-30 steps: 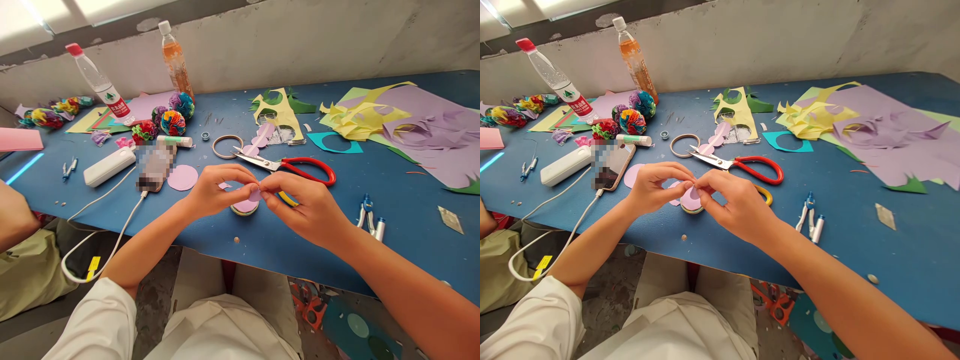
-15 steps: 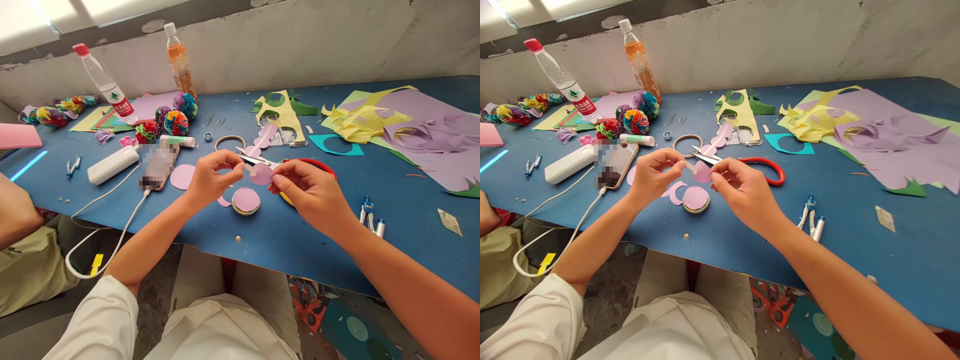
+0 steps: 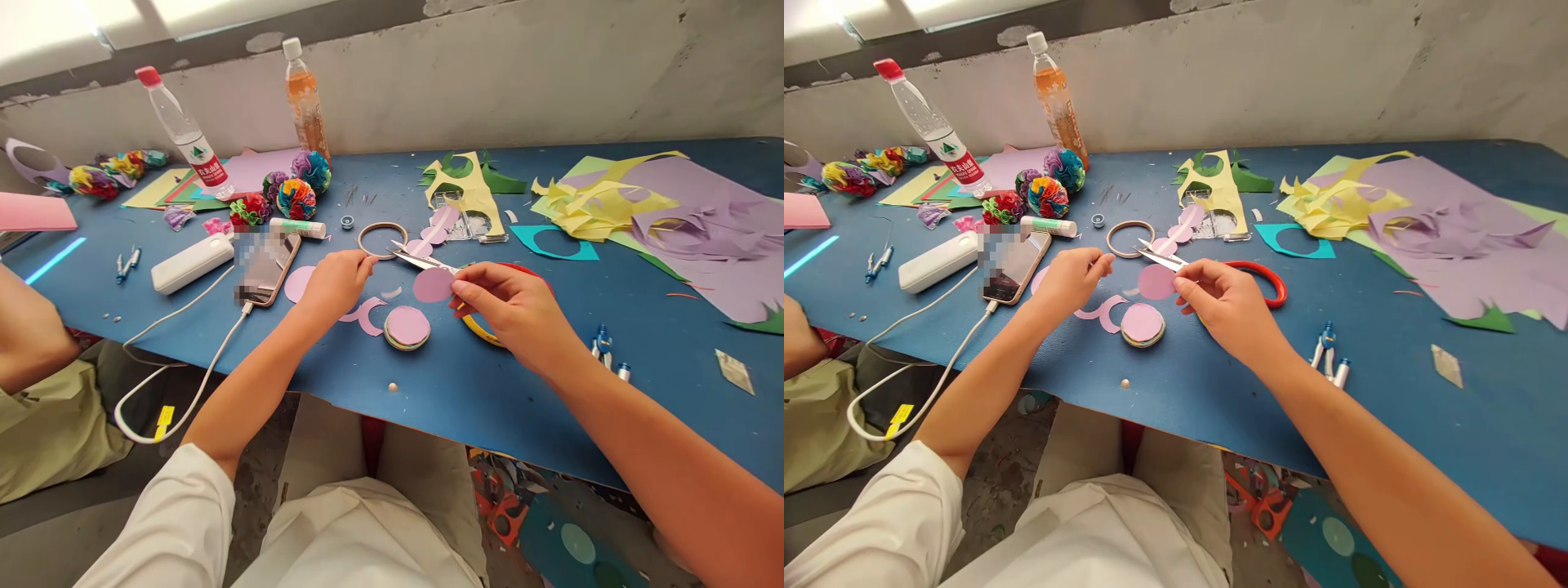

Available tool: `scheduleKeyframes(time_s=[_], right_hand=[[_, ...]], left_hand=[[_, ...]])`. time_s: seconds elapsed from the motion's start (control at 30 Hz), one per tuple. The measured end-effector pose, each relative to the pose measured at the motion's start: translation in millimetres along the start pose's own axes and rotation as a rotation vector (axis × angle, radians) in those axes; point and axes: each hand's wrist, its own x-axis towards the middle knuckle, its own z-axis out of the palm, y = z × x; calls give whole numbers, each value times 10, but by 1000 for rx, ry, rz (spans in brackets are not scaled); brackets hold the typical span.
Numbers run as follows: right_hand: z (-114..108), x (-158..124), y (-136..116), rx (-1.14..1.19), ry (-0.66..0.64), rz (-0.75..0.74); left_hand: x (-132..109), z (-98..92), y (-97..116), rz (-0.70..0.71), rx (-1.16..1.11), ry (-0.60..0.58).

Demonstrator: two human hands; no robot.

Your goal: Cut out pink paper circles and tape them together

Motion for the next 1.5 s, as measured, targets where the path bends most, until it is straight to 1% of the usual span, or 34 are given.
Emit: scheduleKeyframes(time_s=[0.07,0.17,0.27,0.37,0.47,0.6,0.73,0.8,0.87,0.93,1.0,1.07,1.13,1.2,1.27,1.37,1.5], right_hand=[[-23,31,43,-75,-7,6],[-68,96,129,-295,5,-16],[-78,157,211,-513,-9,-44],[-37,190,254,-651,-19,-70],[22,196,268,-775,-24,-141],[78,195,294,-907,-55,-258],[97,198,317,-920,-74,-303],[77,197,308,-907,-80,-303],[22,194,279,-845,-69,-279],[-74,196,238,-754,-9,-235],[-196,207,198,-687,99,-190],[-312,230,177,-676,199,-153],[-385,262,186,-686,251,-118],[-395,291,222,-722,221,-104],[-351,308,268,-765,141,-112],[-257,310,310,-801,44,-139],[-204,306,312,-822,17,-181]], left_hand=[[-2,19,-16,21,30,11],[-6,10,-38,35,56,39],[1,-29,-64,-4,132,19],[13,-66,-88,-46,204,7],[22,-83,-100,-69,237,0],[26,-76,-85,-71,243,-51],[16,-37,-44,-4,222,-102],[9,-11,-25,44,213,-125],[6,7,-16,76,214,-138],[12,13,-24,72,217,-131],[31,10,-53,43,218,-103],[66,12,-95,28,220,-76],[111,33,-137,71,217,-72],[156,72,-163,154,227,-104],[193,116,-166,205,256,-139],[218,151,-149,201,294,-132],[205,121,-160,196,318,-103]])
